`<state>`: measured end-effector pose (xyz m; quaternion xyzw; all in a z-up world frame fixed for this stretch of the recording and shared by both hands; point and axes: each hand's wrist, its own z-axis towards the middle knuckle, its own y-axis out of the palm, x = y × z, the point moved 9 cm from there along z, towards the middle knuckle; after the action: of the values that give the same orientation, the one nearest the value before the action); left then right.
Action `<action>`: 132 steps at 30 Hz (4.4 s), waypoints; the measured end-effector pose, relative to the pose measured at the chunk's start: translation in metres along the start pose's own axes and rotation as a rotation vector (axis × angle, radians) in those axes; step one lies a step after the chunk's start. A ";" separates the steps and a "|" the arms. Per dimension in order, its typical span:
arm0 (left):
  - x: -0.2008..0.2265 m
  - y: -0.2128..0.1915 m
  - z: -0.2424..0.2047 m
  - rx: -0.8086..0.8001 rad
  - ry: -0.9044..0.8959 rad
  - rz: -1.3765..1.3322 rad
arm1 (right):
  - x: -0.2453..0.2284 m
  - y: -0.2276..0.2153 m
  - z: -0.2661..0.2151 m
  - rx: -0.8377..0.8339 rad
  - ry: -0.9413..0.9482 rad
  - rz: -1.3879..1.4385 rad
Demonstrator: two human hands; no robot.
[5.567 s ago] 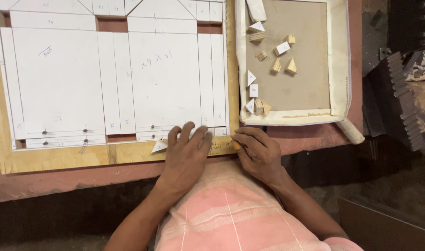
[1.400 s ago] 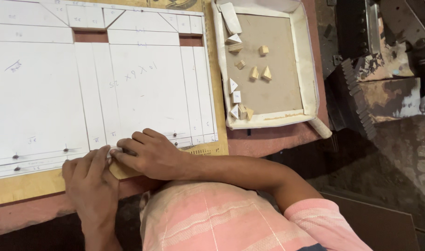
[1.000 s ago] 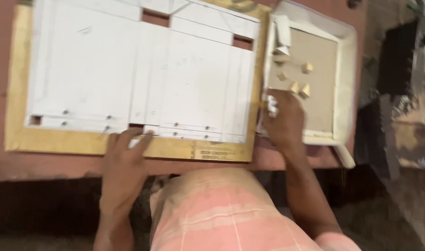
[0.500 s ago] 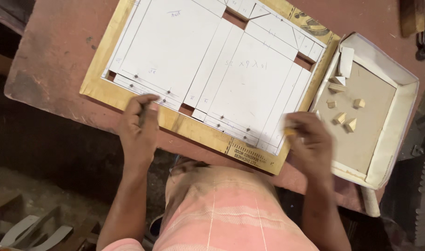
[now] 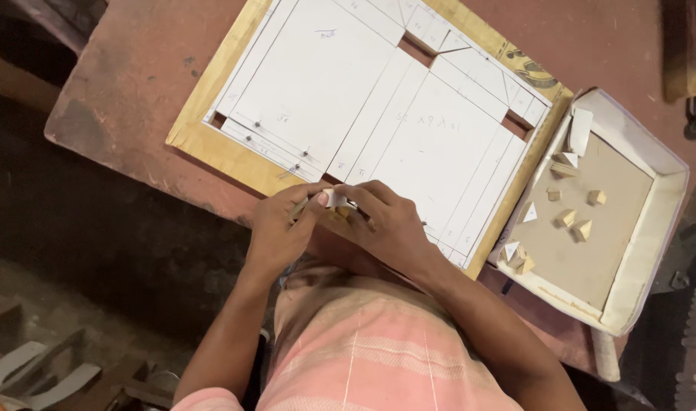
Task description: The person arranges small wooden pieces on a paper template laid over a wooden frame. They pick up pieces from a nearby box and place them into designated slots on the template, adjusting positions to fit the layout.
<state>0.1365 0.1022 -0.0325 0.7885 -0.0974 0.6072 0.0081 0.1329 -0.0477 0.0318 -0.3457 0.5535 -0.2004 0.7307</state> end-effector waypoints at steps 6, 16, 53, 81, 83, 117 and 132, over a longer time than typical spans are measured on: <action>0.030 -0.028 0.005 0.265 0.253 0.383 | 0.022 0.013 0.010 0.052 0.121 0.049; 0.031 0.003 0.010 0.034 0.373 0.611 | 0.026 0.020 0.005 0.041 0.144 -0.055; 0.078 0.131 0.177 -0.059 1.054 0.759 | 0.104 -0.148 -0.263 0.729 0.780 0.086; 0.040 0.164 0.047 -0.178 0.489 0.459 | 0.258 -0.231 -0.121 0.427 0.734 -0.159; 0.041 0.166 0.047 -0.165 0.499 0.419 | 0.233 -0.209 -0.115 0.414 0.689 -0.074; 0.064 0.190 0.066 -0.226 0.697 0.728 | 0.157 -0.141 -0.105 0.586 0.426 -0.015; 0.082 0.229 0.018 -0.260 0.848 0.728 | 0.168 -0.191 -0.206 0.127 0.905 -0.257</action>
<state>0.1359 -0.1370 0.0176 0.3844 -0.4246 0.8170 -0.0662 0.0062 -0.3495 0.0280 -0.2440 0.7557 -0.4532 0.4049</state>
